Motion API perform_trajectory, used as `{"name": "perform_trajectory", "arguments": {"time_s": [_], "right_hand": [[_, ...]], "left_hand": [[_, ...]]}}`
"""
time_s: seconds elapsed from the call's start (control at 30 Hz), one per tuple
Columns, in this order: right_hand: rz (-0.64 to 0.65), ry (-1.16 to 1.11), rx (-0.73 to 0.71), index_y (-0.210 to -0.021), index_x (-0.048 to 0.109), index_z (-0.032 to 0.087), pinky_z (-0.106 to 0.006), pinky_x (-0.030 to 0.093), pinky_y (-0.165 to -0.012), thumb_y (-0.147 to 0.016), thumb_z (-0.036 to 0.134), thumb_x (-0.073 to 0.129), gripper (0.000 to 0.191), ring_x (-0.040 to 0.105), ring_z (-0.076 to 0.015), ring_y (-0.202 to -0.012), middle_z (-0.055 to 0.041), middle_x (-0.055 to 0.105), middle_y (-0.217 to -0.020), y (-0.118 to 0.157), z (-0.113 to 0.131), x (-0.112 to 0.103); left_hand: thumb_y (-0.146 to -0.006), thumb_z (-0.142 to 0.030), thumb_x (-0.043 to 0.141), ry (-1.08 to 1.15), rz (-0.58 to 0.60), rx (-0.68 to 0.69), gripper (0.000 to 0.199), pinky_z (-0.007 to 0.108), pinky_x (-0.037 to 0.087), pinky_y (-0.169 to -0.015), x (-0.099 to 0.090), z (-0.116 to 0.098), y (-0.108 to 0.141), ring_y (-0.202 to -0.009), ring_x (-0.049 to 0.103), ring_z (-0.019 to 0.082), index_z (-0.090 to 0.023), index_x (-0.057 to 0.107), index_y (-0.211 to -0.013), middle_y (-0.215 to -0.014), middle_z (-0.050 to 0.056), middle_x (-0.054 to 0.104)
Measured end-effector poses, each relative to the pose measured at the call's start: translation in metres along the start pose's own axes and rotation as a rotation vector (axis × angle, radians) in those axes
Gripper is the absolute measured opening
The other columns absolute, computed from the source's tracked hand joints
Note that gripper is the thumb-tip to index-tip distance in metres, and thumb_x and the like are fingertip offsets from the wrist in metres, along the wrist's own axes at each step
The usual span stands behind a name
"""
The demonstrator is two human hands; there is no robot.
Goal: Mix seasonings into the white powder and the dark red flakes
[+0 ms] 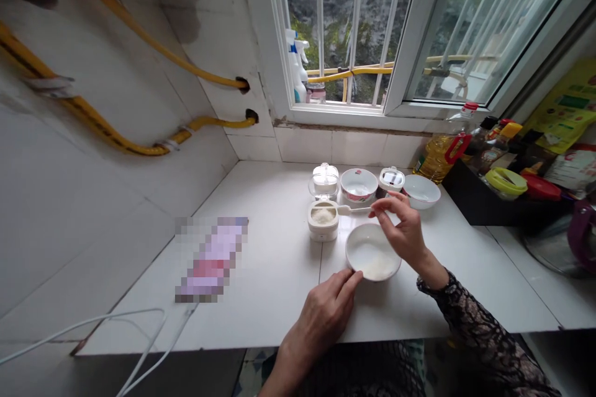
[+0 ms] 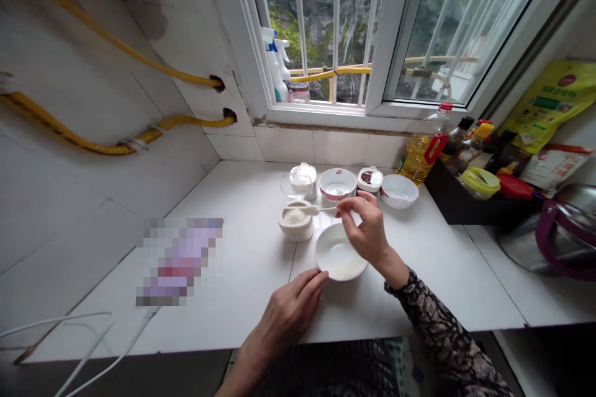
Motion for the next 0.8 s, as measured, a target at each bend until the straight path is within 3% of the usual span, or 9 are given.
{"name": "perform_trajectory", "arguments": {"time_s": [0.1,0.23,0.37,0.47,0.63,0.8], "right_hand": [[0.066,0.011,0.081,-0.076,0.060,0.024,-0.042,0.045,-0.092,-0.083,0.015,0.053,0.014,0.062,-0.0211,-0.070,0.0014,0.067,-0.060,0.007,-0.018,-0.015],[0.221,0.174,0.038,-0.070,0.057,0.023,-0.042,0.042,-0.093,-0.076,0.010,0.049,0.016,0.052,-0.0147,-0.053,0.0042,0.059,-0.056,0.021,-0.025,-0.022],[0.341,0.288,0.014,-0.068,0.054,0.021,-0.042,0.038,-0.094,-0.075,0.009,0.048,0.015,0.045,-0.0115,-0.048,0.0050,0.054,-0.053,0.032,-0.023,-0.012],[0.406,0.221,0.048,-0.068,0.053,0.020,-0.040,0.039,-0.092,-0.076,0.008,0.046,0.016,0.044,-0.0104,-0.048,0.0053,0.055,-0.055,0.038,-0.023,0.001],[0.403,0.067,0.091,-0.068,0.055,0.021,-0.037,0.041,-0.089,-0.073,0.007,0.046,0.018,0.048,-0.0116,-0.052,0.0042,0.061,-0.060,0.041,-0.023,0.017],[0.318,-0.009,0.204,-0.065,0.058,0.022,-0.037,0.042,-0.089,-0.072,0.011,0.048,0.017,0.056,-0.0148,-0.061,0.0025,0.064,-0.062,0.039,-0.032,0.012]], "left_hand": [[-0.093,-0.006,0.041,0.007,0.013,0.005,0.036,0.027,0.058,-0.079,0.001,0.000,0.001,-0.095,0.069,0.019,-0.012,0.053,-0.126,-0.106,0.013,0.068],[-0.093,-0.006,0.041,0.004,0.002,0.001,0.036,0.026,0.058,-0.078,0.000,0.000,0.001,-0.092,0.069,0.019,-0.013,0.053,-0.126,-0.104,0.012,0.068],[-0.093,-0.006,0.041,-0.014,0.000,0.001,0.035,0.025,0.058,-0.077,-0.001,-0.001,0.000,-0.091,0.069,0.018,-0.013,0.053,-0.125,-0.104,0.012,0.069],[-0.093,-0.006,0.041,-0.020,0.005,0.002,0.034,0.025,0.057,-0.078,-0.001,-0.001,-0.001,-0.092,0.069,0.018,-0.013,0.053,-0.125,-0.104,0.011,0.069],[-0.094,-0.007,0.041,-0.025,0.008,-0.001,0.034,0.025,0.057,-0.079,0.000,-0.001,0.000,-0.092,0.069,0.018,-0.014,0.053,-0.126,-0.105,0.011,0.069],[-0.094,-0.007,0.042,-0.016,0.008,-0.001,0.034,0.025,0.057,-0.077,0.000,0.000,0.001,-0.091,0.069,0.018,-0.012,0.053,-0.126,-0.105,0.012,0.068]]}}
Point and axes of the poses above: each hand's wrist, its own y-axis away from the middle knuckle, its own x-axis out of the palm, z = x × y, the point moved 8 cm from there along -y, towards the middle knuckle
